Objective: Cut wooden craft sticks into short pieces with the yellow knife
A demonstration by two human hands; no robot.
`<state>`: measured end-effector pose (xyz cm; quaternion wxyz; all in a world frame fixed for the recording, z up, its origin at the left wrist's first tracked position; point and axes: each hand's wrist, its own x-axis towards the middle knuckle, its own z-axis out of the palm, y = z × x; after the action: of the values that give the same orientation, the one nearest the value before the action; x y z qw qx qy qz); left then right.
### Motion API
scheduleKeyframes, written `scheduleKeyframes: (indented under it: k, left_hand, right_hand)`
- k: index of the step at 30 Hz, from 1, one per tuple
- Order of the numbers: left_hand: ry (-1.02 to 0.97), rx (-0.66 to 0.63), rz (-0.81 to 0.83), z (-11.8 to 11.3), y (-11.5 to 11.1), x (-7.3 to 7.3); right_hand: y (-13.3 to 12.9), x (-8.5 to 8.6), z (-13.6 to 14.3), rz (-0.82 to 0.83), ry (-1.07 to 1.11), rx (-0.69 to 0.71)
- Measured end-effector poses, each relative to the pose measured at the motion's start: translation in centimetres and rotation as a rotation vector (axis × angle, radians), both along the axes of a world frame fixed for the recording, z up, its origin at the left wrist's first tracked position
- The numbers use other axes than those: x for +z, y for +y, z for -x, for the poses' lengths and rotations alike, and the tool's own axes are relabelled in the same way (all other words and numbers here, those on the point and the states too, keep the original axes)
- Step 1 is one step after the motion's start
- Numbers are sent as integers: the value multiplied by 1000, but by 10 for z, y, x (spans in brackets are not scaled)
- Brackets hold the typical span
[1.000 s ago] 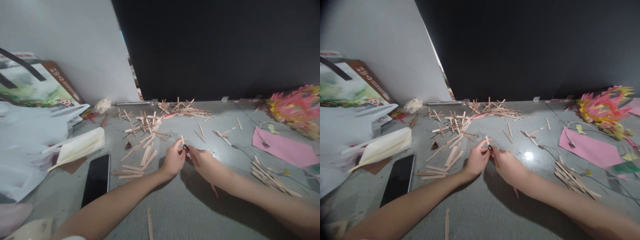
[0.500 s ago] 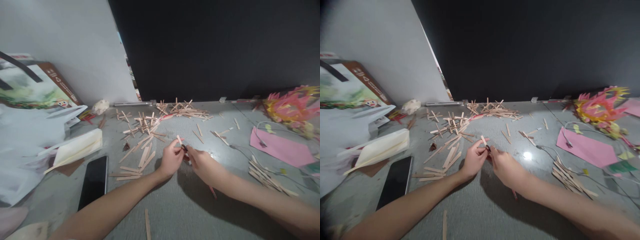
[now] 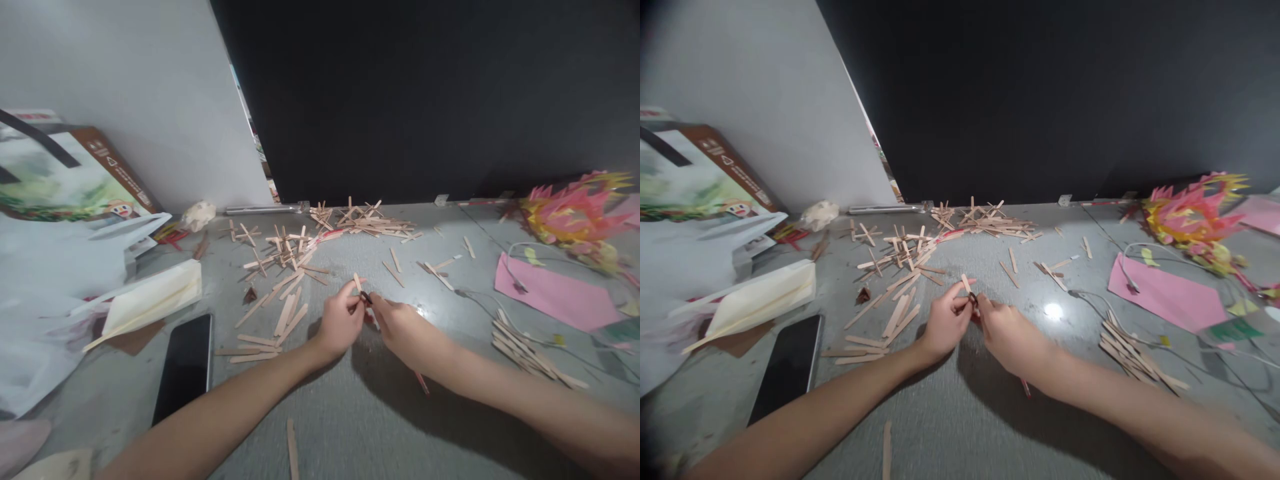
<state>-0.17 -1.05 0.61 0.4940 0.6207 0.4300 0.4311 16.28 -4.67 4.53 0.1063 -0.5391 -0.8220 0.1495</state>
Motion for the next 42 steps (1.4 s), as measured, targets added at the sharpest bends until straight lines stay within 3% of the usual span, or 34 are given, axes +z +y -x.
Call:
scheduleKeyframes:
  k: [4,11,15,18,24,27,34,39,42]
  left_hand:
    - [46,-11,-60,1,-1,-1]
    - [-162,-29,130,0,2,3]
    - [-164,-17,147,-1,3,5]
    - [-99,-4,83,-1,2,2]
    - [49,36,-109,-1,-4,-2]
    - [57,36,-104,-2,-3,-2]
    - [-90,14,56,-6,1,-1]
    - [-103,15,40,-6,-1,-3]
    - [-67,45,58,-4,3,-4]
  right_hand:
    - [-3,5,0,15,-4,-17]
    - [2,3,-1,62,121,-9]
    - [6,-1,-2,73,187,-23]
    - [6,4,-4,75,238,-28]
    - [1,32,-3,217,383,-73]
    - [-2,34,-1,204,365,-70]
    - [-9,16,1,17,160,-50]
    - [-9,26,0,112,272,-53]
    - [-19,30,-1,78,222,-20]
